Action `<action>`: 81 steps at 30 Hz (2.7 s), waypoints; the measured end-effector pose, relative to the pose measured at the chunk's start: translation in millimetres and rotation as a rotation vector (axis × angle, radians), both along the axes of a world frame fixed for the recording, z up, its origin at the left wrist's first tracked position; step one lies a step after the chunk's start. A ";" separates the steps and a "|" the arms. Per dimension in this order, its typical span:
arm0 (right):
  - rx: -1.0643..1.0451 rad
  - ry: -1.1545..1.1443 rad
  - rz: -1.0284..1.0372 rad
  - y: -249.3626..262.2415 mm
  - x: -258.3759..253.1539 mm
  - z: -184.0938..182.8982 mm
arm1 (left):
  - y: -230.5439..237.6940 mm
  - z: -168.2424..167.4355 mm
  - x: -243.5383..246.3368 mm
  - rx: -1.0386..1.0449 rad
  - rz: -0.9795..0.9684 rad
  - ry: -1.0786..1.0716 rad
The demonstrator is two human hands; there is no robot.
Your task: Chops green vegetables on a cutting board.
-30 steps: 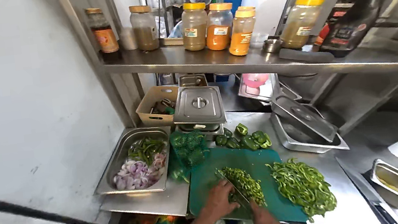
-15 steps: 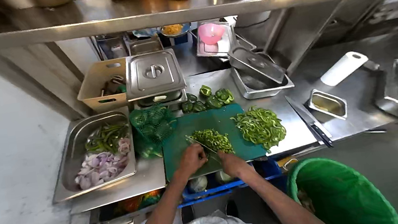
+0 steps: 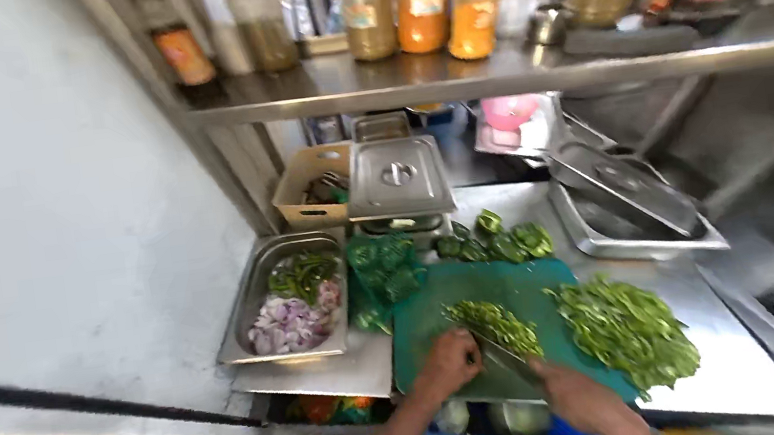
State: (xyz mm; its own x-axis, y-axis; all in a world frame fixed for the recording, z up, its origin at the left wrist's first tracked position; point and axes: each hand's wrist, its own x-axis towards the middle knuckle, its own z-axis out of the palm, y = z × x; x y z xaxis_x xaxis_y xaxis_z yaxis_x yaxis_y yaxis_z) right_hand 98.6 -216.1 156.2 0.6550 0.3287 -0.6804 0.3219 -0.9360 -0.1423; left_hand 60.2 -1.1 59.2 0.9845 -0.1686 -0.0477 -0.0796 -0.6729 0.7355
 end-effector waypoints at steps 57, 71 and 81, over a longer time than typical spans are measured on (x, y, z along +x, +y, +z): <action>0.024 -0.040 -0.020 28.1 -15.0 -2.8 | 16.3 -9.0 -18.4 0.088 -0.032 -0.097; 0.081 -0.014 -0.065 31.7 -26.9 -34.4 | 9.6 -9.1 -29.8 0.182 0.024 -0.093; 0.055 0.002 -0.025 37.4 -21.1 -35.3 | 15.6 -17.9 -27.9 0.101 0.010 -0.192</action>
State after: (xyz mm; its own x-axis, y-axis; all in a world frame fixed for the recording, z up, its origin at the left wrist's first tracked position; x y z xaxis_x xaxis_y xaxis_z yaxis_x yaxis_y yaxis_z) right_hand 77.5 -178.7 120.9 0.6625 0.3487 -0.6630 0.2980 -0.9347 -0.1938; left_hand 32.3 14.5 41.4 0.9788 -0.1625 0.1248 -0.2046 -0.7440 0.6360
